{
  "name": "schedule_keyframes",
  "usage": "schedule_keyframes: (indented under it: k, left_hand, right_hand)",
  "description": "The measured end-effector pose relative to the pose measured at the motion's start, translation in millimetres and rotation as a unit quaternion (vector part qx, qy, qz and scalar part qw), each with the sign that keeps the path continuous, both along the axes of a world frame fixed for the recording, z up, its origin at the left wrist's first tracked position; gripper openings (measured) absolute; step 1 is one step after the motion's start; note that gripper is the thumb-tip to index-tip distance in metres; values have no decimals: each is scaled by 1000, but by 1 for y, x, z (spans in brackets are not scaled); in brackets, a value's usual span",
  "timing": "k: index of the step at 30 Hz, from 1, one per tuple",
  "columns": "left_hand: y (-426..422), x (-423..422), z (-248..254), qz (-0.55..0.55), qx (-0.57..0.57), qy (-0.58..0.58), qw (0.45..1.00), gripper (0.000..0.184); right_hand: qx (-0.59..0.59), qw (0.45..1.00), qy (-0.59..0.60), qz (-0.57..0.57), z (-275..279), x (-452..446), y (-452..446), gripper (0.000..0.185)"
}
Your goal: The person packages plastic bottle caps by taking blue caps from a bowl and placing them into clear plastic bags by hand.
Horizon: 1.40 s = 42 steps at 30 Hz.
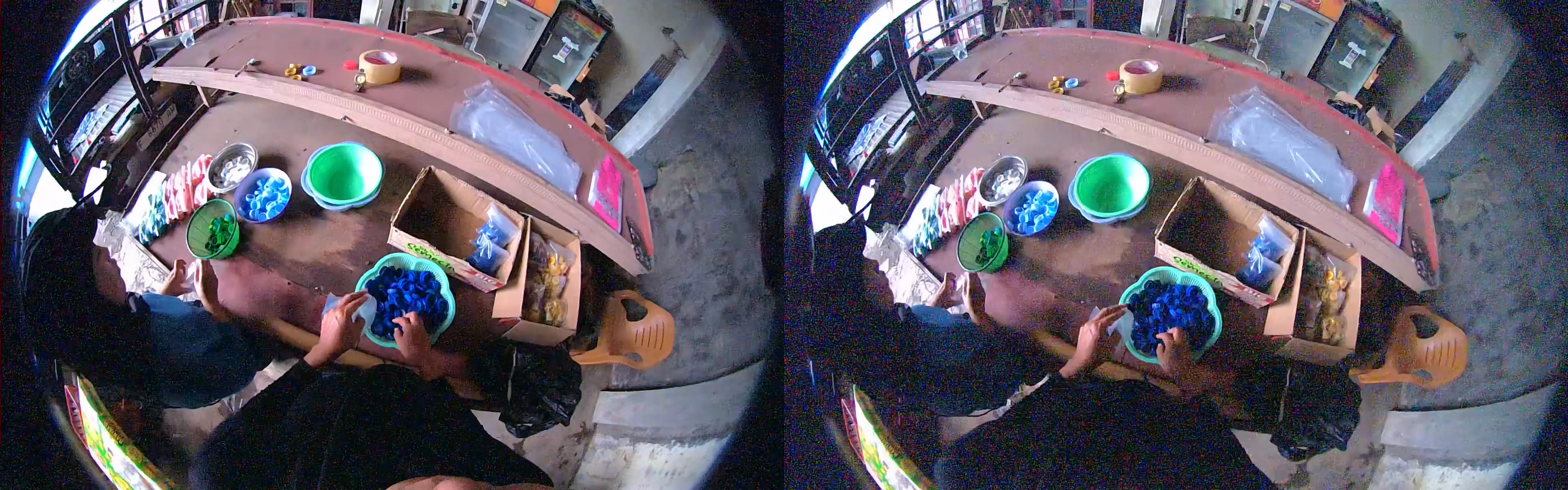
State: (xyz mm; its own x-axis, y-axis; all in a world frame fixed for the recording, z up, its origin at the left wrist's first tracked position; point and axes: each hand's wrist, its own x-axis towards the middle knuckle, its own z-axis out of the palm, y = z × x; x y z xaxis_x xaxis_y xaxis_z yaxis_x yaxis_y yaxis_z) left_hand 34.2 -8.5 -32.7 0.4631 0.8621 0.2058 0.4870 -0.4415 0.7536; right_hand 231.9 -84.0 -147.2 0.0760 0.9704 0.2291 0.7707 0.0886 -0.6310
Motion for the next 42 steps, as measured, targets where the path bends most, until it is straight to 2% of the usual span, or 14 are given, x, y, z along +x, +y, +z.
schedule_keyframes:
  k: [13, 17, 20, 22, 23, 25, 26, 29, 30, 31, 33, 37, 39, 42]
  left_hand:
    - [17, 13, -18, -91, -39, -62, 993, 42]
    - [26, 18, -13, -98, -67, -45, 992, 43]
    - [36, 22, -22, -108, -56, -52, 991, 44]
    - [37, 24, -23, -104, -64, -56, 991, 44]
    - [38, 26, -23, -101, -70, -55, 991, 44]
    - [39, 28, -22, -100, -77, -52, 991, 44]
    - [38, 29, -19, -101, -68, -58, 991, 44]
    - [38, 32, -15, -104, -46, -70, 991, 44]
    - [36, 31, -13, -105, -36, -76, 991, 43]
    - [36, 29, -8, -96, -44, -101, 989, 42]
    - [37, 26, 2, -64, -82, -97, 990, 42]
    - [53, 6, 9, -62, -19, -74, 995, 45]
    - [59, 3, 42, -56, -66, -76, 993, 46]
    - [72, -4, 44, -59, -19, -82, 995, 45]
  right_hand:
    - [13, 998, -50, -23, -8, -1, -2, 20]
    - [50, 999, 0, -15, -13, 1, 3, 25]
    - [77, 990, 101, -62, -5, 1, 9, 29]
    - [13, 961, 232, -147, 7, 2, 15, 28]
    - [12, 961, 232, -150, 29, 1, 23, 28]
    - [114, 966, 190, -130, 86, -6, 40, 26]
    - [76, 925, 328, -178, 92, -16, 41, 24]
    - [193, 896, 380, -124, 106, -45, 51, 29]
    - [183, 903, 376, -99, 105, -47, 49, 24]
    - [182, 960, 208, -35, 109, -44, 51, 26]
    - [117, 991, 67, -16, 121, -48, 52, 20]
    - [154, 980, 125, 8, 145, -38, 61, 15]
    - [151, 979, 135, -13, 153, -23, 68, 13]
    - [141, 975, 150, -78, 142, 3, 82, 8]
